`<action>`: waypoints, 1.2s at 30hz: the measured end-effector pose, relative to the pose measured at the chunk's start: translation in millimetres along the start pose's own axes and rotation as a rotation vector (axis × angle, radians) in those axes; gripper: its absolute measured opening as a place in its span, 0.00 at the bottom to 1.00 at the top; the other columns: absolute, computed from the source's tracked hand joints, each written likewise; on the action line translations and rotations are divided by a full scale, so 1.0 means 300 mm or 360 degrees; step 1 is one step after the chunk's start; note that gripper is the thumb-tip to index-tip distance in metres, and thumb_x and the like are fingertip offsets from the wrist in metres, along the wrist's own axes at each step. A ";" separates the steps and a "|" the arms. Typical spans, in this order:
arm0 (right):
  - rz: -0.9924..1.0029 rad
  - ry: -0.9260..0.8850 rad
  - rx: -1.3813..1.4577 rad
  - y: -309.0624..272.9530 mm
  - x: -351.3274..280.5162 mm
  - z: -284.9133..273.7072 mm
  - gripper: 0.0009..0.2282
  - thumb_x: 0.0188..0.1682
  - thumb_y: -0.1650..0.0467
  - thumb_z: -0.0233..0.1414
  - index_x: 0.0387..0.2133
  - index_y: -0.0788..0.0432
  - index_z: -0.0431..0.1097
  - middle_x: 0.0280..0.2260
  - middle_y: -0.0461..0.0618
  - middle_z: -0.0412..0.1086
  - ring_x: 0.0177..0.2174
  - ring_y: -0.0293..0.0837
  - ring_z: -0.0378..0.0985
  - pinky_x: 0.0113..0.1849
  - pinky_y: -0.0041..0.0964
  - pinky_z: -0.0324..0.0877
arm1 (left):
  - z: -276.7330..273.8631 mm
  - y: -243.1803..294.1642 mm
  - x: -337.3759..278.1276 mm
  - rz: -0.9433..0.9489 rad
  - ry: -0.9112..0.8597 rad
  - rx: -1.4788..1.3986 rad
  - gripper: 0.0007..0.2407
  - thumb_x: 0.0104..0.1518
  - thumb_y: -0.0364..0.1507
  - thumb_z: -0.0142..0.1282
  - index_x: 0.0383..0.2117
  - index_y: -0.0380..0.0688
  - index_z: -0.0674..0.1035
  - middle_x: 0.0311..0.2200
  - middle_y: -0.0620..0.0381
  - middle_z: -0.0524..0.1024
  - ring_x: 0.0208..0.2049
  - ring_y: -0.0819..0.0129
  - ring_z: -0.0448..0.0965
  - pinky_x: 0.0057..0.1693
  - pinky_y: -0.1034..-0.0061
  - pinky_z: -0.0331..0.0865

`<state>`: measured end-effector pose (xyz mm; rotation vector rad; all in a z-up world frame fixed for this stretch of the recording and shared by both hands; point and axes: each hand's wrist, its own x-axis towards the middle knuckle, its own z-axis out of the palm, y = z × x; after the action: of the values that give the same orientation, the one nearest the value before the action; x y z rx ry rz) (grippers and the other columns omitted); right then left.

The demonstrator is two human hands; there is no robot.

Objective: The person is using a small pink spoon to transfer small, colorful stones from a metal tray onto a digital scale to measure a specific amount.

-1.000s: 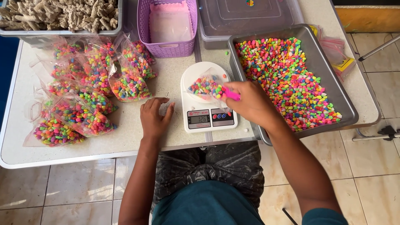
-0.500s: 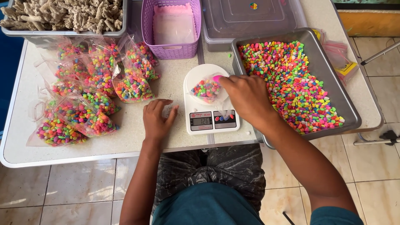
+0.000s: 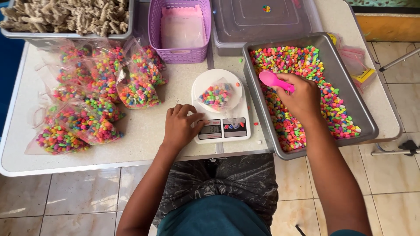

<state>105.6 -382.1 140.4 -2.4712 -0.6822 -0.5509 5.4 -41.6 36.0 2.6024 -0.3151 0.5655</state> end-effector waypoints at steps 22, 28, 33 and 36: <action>0.0230 -0.0116 0.0101 -0.024 -0.010 -0.006 0.13 0.47 0.74 0.63 0.46 0.61 0.79 0.28 0.58 0.76 0.28 0.59 0.78 0.30 0.46 0.71 | -0.069 0.249 0.282 0.0401 0.0742 -0.0235 0.04 0.57 0.33 0.66 0.28 0.53 0.83 0.33 0.65 0.75 0.37 0.63 0.75 0.47 0.67 0.65; 0.0675 -0.0346 -0.0093 -0.027 -0.011 -0.027 0.14 0.49 0.67 0.60 0.47 0.54 0.78 0.31 0.53 0.78 0.34 0.58 0.80 0.34 0.51 0.73 | -0.026 0.193 0.237 0.0344 0.0803 -0.0344 0.03 0.59 0.34 0.63 0.31 0.54 0.83 0.35 0.65 0.74 0.38 0.63 0.75 0.47 0.68 0.63; 0.0514 -0.0449 -0.0636 0.068 -0.027 0.051 0.15 0.46 0.62 0.58 0.46 0.48 0.78 0.40 0.52 0.74 0.45 0.57 0.75 0.44 0.56 0.68 | -0.012 0.079 0.175 0.0242 0.0927 -0.0337 0.02 0.59 0.32 0.64 0.30 0.54 0.83 0.32 0.65 0.74 0.34 0.64 0.74 0.46 0.69 0.63; -0.0110 -0.0015 -0.0353 -0.021 0.036 0.086 0.10 0.48 0.72 0.61 0.44 0.57 0.79 0.34 0.54 0.70 0.40 0.55 0.74 0.44 0.50 0.68 | 0.012 -0.001 0.132 0.0145 0.0922 -0.0296 0.02 0.59 0.31 0.65 0.30 0.54 0.83 0.30 0.65 0.75 0.32 0.66 0.74 0.44 0.70 0.63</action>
<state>116.9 -359.1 127.7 -2.6643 -0.7488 -0.6739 41.9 -48.0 50.4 2.1374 -0.2756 1.2171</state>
